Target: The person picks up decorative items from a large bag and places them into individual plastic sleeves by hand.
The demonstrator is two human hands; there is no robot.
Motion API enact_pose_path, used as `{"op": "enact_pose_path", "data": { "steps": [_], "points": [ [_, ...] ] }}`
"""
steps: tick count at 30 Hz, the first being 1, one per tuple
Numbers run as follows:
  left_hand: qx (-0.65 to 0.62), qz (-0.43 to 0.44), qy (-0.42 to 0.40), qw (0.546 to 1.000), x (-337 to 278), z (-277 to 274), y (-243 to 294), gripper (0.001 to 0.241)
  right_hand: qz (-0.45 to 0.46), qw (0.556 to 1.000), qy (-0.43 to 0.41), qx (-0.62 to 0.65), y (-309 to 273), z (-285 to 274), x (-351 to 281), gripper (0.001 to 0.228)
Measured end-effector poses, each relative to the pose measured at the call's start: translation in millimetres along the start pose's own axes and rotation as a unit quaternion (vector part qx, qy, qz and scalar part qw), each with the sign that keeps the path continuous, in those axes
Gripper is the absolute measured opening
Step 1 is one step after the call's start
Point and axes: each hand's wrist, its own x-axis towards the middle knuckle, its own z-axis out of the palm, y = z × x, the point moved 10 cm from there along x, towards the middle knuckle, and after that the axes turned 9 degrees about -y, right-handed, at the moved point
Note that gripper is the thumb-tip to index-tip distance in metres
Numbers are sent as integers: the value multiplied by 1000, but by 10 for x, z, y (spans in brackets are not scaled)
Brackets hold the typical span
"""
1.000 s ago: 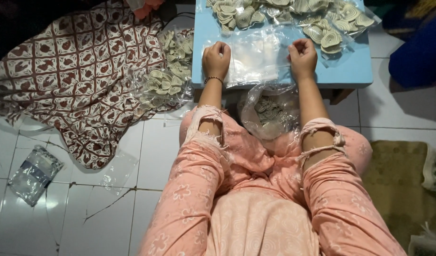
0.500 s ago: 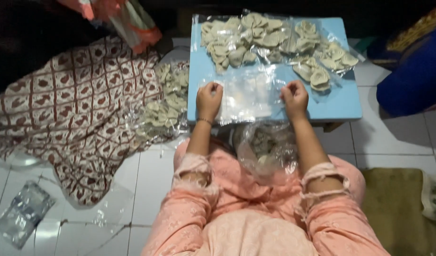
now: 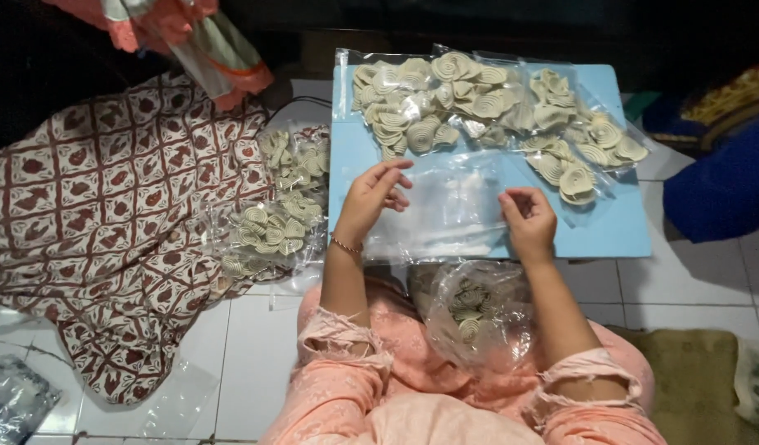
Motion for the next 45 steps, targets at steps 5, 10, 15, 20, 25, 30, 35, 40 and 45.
{"op": "enact_pose_path", "data": {
  "steps": [5,10,15,20,25,30,35,40,45],
  "points": [
    [-26,19,-21,999,37,-55,-139,29,14,1000,-1,-7,27,32,-5,13],
    [-33,44,-17,998,22,-81,-126,24,14,1000,-3,14,101,14,-5,18],
    [-39,91,34,994,-186,-101,75,20,19,999,-15,21,-202,53,-36,20],
    [3,183,131,974,-511,-143,401,15,-97,990,19,-97,-949,-78,-41,21],
    [87,264,199,940,-906,122,697,15,-122,992,-44,1,-1433,408,-346,36],
    [-2,241,73,968,-810,468,669,13,-149,982,-113,41,-1762,777,-625,35],
    [-101,241,-11,965,-594,500,431,15,-120,986,-81,76,-1631,776,-637,30],
    [-143,261,-62,953,-546,545,407,20,-132,985,-82,67,-1601,744,-646,23],
    [-57,273,-43,959,-601,566,532,17,-162,983,-79,23,-1668,731,-644,15]
  ]
}}
